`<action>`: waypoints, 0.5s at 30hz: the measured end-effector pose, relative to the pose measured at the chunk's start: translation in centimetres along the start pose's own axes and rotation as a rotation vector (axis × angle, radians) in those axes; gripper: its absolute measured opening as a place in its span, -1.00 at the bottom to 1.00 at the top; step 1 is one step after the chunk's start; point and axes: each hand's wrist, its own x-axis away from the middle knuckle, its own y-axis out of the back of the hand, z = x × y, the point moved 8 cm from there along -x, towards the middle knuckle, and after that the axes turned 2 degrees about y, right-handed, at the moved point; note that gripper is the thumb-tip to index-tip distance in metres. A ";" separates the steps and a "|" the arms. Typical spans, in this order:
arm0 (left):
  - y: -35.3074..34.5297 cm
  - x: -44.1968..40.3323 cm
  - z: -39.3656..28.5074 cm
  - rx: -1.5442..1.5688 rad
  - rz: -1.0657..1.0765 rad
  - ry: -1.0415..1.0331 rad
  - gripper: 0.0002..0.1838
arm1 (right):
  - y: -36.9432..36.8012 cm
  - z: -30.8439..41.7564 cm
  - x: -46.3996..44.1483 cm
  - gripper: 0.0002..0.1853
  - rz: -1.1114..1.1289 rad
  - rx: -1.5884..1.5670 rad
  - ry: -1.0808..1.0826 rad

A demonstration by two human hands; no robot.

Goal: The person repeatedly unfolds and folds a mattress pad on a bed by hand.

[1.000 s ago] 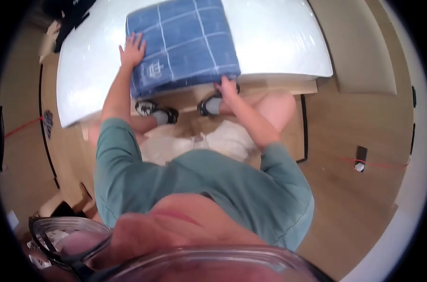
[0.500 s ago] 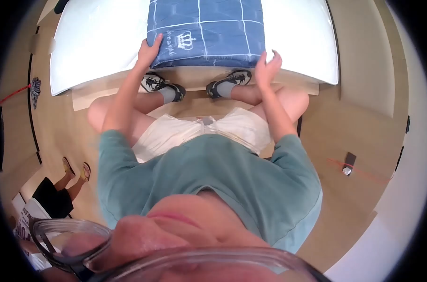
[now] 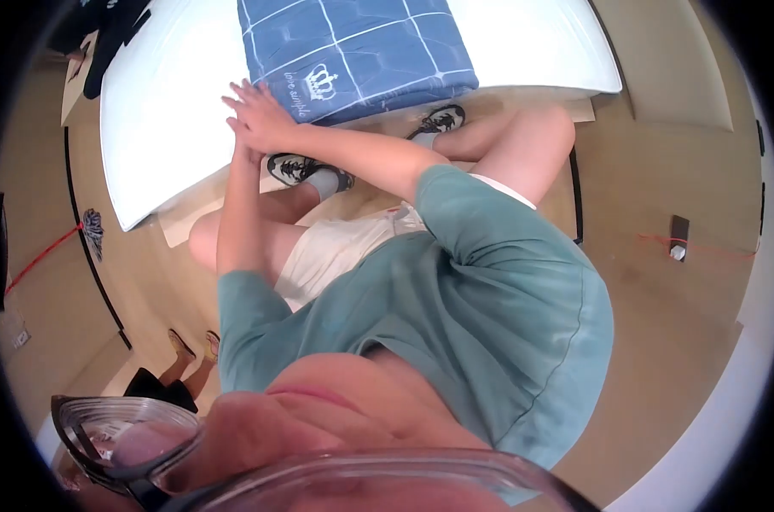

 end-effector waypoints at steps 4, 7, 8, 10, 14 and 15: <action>1.2 3.1 -0.2 -0.552 -0.170 -0.079 -0.10 | 9.1 -0.6 1.7 -0.50 -0.168 -0.115 0.212; -2.3 7.9 0.1 -0.880 -0.359 -0.113 -0.01 | 16.8 -9.5 5.2 -0.53 -0.292 0.397 -0.011; -2.4 7.7 0.7 -0.881 -0.348 -0.081 -0.05 | 18.7 -12.8 6.8 -0.48 -0.312 0.534 -0.083; -2.3 7.5 0.6 -0.829 -0.365 -0.104 -0.19 | 18.7 -17.2 10.5 -0.36 -0.268 0.630 -0.249; -3.6 8.7 -2.3 -1.080 -0.400 -0.611 -0.37 | 15.7 -19.1 12.4 -0.19 -0.180 0.587 -0.374; -3.1 8.5 -2.6 -1.157 -0.444 -0.563 -0.35 | 14.7 -18.2 11.4 -0.19 -0.221 0.588 -0.356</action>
